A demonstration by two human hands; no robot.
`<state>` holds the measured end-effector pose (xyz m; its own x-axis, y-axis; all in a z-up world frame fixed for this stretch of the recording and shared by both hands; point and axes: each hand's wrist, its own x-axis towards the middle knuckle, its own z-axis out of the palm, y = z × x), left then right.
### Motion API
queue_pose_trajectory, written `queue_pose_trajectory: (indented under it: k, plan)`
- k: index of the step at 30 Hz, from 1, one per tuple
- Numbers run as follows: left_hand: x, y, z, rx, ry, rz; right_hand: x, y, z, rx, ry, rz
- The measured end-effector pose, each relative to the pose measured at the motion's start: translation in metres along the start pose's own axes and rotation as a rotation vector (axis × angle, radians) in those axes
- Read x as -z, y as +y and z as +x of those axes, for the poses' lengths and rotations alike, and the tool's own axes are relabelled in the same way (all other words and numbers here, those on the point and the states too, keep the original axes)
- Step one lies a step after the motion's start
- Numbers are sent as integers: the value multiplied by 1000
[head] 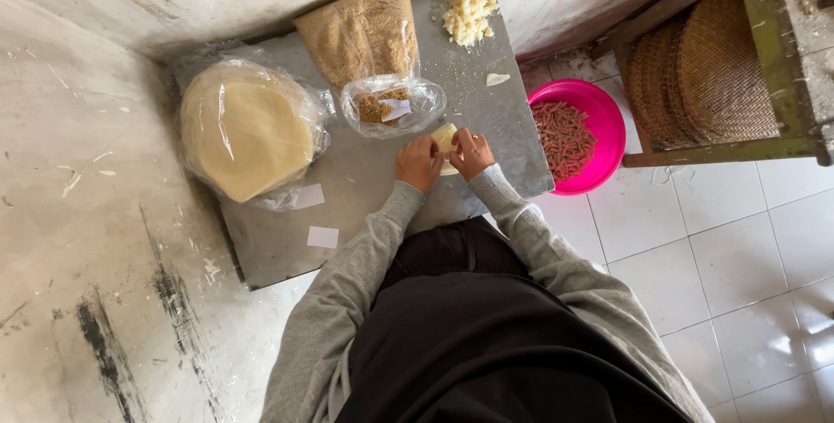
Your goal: The person separates and folds individual food wrappers from a stack on a metal table, using scissors to open a plastic bag and then placing the folded wrappers on the surface.
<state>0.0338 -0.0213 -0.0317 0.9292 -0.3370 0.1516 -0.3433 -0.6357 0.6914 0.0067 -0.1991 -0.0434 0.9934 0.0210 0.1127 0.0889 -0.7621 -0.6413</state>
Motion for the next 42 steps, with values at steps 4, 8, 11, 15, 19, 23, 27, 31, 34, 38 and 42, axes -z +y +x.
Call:
queue_pose_trajectory:
  k: [4, 8, 11, 15, 19, 23, 27, 31, 34, 38, 42]
  plan:
    - [3, 3, -3, 73, 63, -63, 3, 7, -5, 175, 60, 0]
    - [6, -3, -3, -114, 133, 56, 11, -1, -24, 290, 216, -7]
    - [13, -10, -3, -249, 159, 150, 16, -11, -32, 325, 250, -24]
    - [11, -10, -4, -270, 197, 178, 1, -10, -29, 210, 318, -18]
    - [2, 0, 0, -92, 185, 170, -11, 3, -25, -14, 323, -16]
    - [3, 11, 2, 100, 104, 142, -5, 23, -6, -240, 90, 69]
    - [8, 20, 6, 162, 127, 94, -3, 18, -3, -227, 126, 99]
    - [4, 17, 3, 24, 155, 81, 1, -3, -17, 74, 252, 75]
    - [8, 5, -6, -190, 230, 118, 12, -18, -22, 243, 304, 0]
    - [14, 5, -9, -277, 320, 211, 15, -30, -23, 206, 325, -12]
    - [7, 7, 0, -211, 322, 251, 9, -24, -12, 158, 321, -73]
